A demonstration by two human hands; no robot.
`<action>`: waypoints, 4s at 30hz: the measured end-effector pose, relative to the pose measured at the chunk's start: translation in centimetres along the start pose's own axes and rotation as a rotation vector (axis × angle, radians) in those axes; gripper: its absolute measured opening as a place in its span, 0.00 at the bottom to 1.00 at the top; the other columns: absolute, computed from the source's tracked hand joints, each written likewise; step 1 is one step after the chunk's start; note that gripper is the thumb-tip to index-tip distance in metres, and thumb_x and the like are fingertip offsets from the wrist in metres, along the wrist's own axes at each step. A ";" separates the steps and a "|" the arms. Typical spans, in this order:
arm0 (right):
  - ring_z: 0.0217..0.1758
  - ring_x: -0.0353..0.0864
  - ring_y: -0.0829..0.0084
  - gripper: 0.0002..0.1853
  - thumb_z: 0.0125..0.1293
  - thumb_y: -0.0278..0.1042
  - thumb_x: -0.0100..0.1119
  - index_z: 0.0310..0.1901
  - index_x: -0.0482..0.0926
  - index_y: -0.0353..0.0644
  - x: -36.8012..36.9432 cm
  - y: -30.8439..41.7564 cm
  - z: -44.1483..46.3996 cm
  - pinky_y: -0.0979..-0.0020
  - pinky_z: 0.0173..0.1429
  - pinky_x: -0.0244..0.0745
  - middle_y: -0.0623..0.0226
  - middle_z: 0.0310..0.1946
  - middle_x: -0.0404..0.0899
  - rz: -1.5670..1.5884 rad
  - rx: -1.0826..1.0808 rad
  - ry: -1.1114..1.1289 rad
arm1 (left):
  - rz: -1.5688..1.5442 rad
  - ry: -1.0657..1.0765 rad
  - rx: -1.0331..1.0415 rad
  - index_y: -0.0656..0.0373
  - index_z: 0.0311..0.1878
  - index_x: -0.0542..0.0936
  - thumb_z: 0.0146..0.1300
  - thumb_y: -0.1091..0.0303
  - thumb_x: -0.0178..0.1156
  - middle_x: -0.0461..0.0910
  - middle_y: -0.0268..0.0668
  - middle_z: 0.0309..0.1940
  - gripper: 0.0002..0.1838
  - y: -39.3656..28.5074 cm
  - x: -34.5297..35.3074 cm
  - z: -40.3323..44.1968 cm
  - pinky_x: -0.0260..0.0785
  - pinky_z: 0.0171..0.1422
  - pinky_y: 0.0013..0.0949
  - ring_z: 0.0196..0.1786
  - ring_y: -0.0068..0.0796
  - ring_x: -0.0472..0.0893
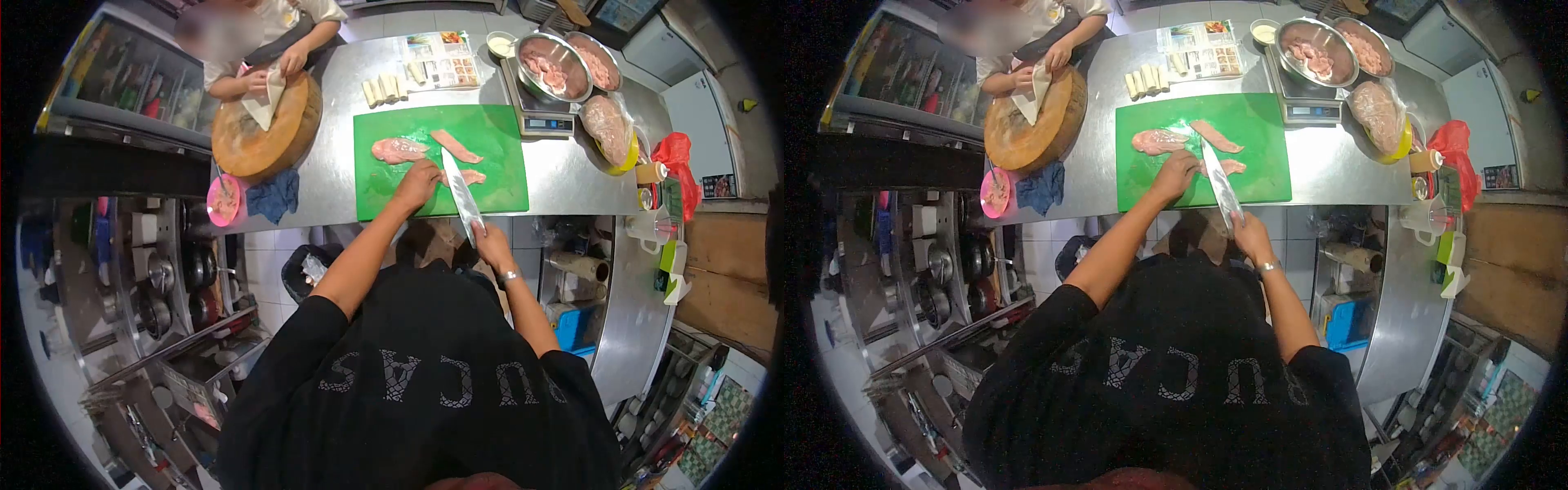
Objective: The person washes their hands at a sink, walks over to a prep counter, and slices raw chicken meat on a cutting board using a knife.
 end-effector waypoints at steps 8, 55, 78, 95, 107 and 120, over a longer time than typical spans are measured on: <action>0.47 0.79 0.32 0.29 0.77 0.56 0.47 0.40 0.81 0.31 1.3 0.8 0.8 0.44 0.52 0.73 0.33 0.38 0.81 -0.099 -0.053 -0.001 | -0.029 0.003 -0.016 0.60 0.33 0.85 0.55 0.78 0.65 0.81 0.42 0.33 0.03 0.1 0.2 -0.2 0.72 0.50 0.44 0.42 0.46 0.80; 0.43 0.82 0.38 0.32 0.74 0.61 0.49 0.39 0.82 0.31 -4.8 -5.3 -6.3 0.48 0.49 0.74 0.37 0.35 0.82 -0.046 0.045 0.012 | 0.104 -0.009 0.012 0.57 0.42 0.84 0.55 0.69 0.69 0.82 0.40 0.44 0.11 -3.9 2.5 0.1 0.68 0.59 0.44 0.51 0.46 0.75; 0.36 0.81 0.38 0.30 0.75 0.58 0.51 0.33 0.79 0.32 -4.5 -6.4 -10.5 0.47 0.44 0.74 0.39 0.30 0.81 -0.147 0.022 -0.003 | 0.154 -0.140 -0.111 0.54 0.38 0.84 0.55 0.67 0.68 0.81 0.36 0.42 0.07 -2.1 3.6 1.8 0.71 0.54 0.46 0.50 0.45 0.76; 0.47 0.79 0.32 0.30 0.76 0.56 0.48 0.37 0.81 0.30 -3.2 -3.8 -5.7 0.42 0.51 0.73 0.31 0.39 0.80 -0.226 0.067 -0.061 | 0.203 -0.005 -0.062 0.54 0.30 0.83 0.52 0.65 0.69 0.81 0.31 0.37 0.05 -4.1 4.9 2.5 0.70 0.53 0.43 0.49 0.38 0.76; 0.41 0.78 0.32 0.30 0.74 0.58 0.52 0.32 0.76 0.31 -3.3 -2.9 -7.8 0.45 0.44 0.72 0.35 0.33 0.79 -0.081 0.058 -0.176 | 0.211 0.081 -0.229 0.59 0.33 0.84 0.54 0.70 0.67 0.80 0.41 0.39 0.05 -2.6 1.1 0.2 0.73 0.54 0.46 0.49 0.49 0.76; 0.42 0.80 0.33 0.27 0.76 0.53 0.51 0.35 0.80 0.30 -1.8 -0.3 -5.7 0.41 0.48 0.74 0.35 0.34 0.81 -0.280 -0.011 -0.093 | 0.311 0.057 -0.276 0.61 0.31 0.82 0.54 0.70 0.66 0.78 0.42 0.40 0.06 -2.1 0.3 -0.4 0.76 0.54 0.46 0.52 0.48 0.76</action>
Point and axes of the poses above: each hand's wrist, its own z-axis towards the middle knuckle, its own x-axis out of the palm, y = z × x, the point moved 2 cm from there along z, towards the middle knuckle
